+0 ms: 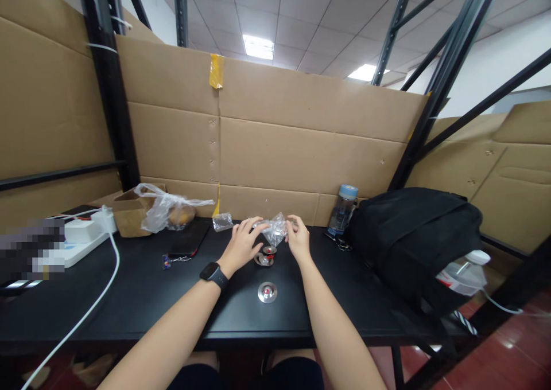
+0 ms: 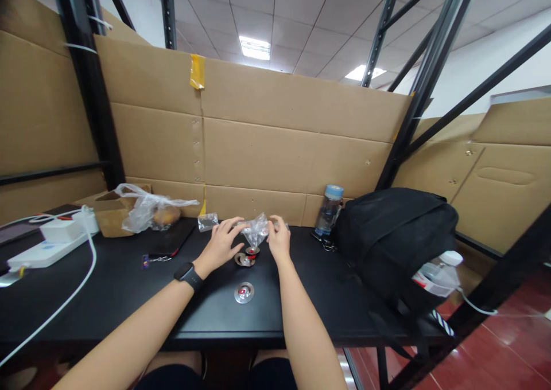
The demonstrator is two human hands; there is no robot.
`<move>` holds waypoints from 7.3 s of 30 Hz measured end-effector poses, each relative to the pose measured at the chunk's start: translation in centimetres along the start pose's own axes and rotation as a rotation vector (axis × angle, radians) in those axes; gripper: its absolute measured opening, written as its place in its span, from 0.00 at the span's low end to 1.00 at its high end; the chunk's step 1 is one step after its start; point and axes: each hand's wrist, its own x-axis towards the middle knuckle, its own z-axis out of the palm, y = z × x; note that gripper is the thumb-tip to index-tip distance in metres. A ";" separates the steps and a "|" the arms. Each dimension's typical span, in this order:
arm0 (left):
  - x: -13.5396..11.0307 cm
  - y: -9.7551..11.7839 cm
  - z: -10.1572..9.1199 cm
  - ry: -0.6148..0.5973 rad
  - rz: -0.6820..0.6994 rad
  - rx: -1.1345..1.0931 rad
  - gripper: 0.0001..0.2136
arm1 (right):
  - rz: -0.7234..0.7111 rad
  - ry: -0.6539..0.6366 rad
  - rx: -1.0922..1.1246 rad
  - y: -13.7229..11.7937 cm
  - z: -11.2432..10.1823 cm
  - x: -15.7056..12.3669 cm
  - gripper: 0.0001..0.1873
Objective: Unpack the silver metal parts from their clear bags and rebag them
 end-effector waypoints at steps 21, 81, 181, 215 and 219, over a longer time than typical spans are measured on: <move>0.1 -0.9 0.3 0.091 0.254 0.080 0.04 | 0.228 -0.124 0.308 1.3 0.2 0.4 0.21; 0.7 -2.5 1.9 0.069 -0.396 -0.848 0.14 | 0.264 -0.548 0.408 -2.1 -1.9 -0.7 0.26; 0.1 -6.7 0.9 0.026 -0.273 0.062 0.19 | -0.044 -0.571 -0.202 1.3 -0.1 -0.6 0.07; 0.4 -1.8 1.3 -0.037 -0.229 -0.231 0.09 | 0.111 -0.446 0.045 -1.6 0.9 -1.6 0.24; -0.2 -4.3 0.2 -0.133 -0.281 -0.086 0.09 | 0.016 -0.454 -0.243 0.5 -1.2 -0.5 0.23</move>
